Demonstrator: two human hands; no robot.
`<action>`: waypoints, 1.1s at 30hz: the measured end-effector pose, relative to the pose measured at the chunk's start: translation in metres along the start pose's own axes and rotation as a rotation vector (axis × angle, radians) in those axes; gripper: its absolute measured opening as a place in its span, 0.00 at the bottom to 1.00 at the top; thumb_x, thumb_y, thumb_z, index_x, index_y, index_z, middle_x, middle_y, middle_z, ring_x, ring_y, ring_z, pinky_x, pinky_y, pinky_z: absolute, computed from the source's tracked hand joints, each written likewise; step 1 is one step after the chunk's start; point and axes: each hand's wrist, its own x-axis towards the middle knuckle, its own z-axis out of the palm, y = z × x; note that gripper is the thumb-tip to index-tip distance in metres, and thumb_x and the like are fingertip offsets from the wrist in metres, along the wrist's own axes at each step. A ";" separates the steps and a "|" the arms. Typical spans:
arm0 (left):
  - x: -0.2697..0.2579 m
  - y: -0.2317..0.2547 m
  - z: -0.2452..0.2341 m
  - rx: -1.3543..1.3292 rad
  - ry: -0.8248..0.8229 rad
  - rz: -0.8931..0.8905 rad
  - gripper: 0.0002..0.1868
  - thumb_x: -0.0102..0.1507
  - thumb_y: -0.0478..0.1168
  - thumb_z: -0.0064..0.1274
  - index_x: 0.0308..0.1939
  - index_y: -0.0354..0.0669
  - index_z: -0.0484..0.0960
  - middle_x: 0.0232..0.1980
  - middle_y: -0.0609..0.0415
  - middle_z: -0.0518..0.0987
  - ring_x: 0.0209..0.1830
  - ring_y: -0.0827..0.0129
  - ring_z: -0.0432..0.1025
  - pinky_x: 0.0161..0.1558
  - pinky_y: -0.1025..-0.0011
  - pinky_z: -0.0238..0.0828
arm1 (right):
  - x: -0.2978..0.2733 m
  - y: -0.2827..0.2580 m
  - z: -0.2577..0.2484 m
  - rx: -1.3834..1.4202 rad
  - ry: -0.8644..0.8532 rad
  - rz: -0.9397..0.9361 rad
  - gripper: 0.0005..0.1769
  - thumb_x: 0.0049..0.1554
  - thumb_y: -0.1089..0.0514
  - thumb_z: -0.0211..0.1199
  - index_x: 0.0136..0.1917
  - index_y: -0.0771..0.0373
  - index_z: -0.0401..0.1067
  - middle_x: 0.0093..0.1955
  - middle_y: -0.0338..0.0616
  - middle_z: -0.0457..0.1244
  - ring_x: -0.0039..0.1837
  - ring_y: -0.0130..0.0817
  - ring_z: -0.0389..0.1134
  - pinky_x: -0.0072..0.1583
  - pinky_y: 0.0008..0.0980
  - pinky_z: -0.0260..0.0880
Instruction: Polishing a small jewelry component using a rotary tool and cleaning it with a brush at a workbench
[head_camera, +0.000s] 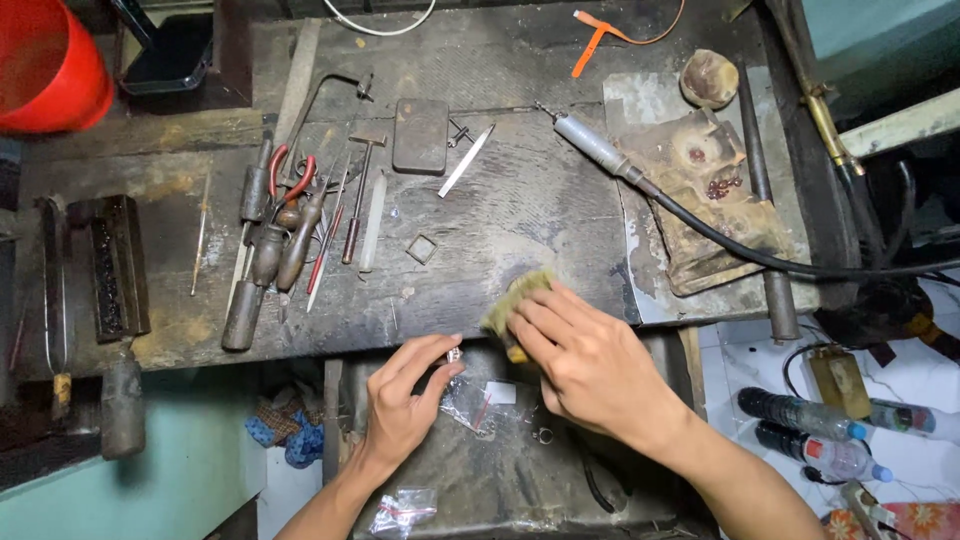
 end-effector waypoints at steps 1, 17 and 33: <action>0.000 0.000 0.000 0.001 0.001 0.000 0.12 0.65 0.35 0.58 0.52 0.38 0.83 0.48 0.49 0.83 0.46 0.63 0.80 0.51 0.71 0.75 | -0.003 0.002 0.007 0.000 0.000 -0.001 0.31 0.43 0.66 0.59 0.62 0.72 0.71 0.61 0.55 0.67 0.66 0.51 0.67 0.74 0.45 0.62; 0.004 0.005 -0.002 0.011 0.015 0.011 0.12 0.64 0.27 0.54 0.50 0.38 0.85 0.53 0.47 0.82 0.51 0.63 0.79 0.57 0.72 0.76 | -0.007 0.002 -0.010 -0.018 0.021 0.012 0.25 0.45 0.64 0.57 0.58 0.70 0.74 0.57 0.52 0.69 0.64 0.49 0.68 0.69 0.41 0.68; 0.000 -0.001 0.006 0.005 0.014 0.018 0.13 0.65 0.32 0.54 0.54 0.38 0.83 0.52 0.47 0.83 0.51 0.61 0.79 0.58 0.70 0.74 | 0.009 0.030 -0.008 -0.053 0.063 -0.048 0.32 0.43 0.67 0.55 0.63 0.67 0.72 0.61 0.51 0.68 0.68 0.46 0.65 0.71 0.39 0.69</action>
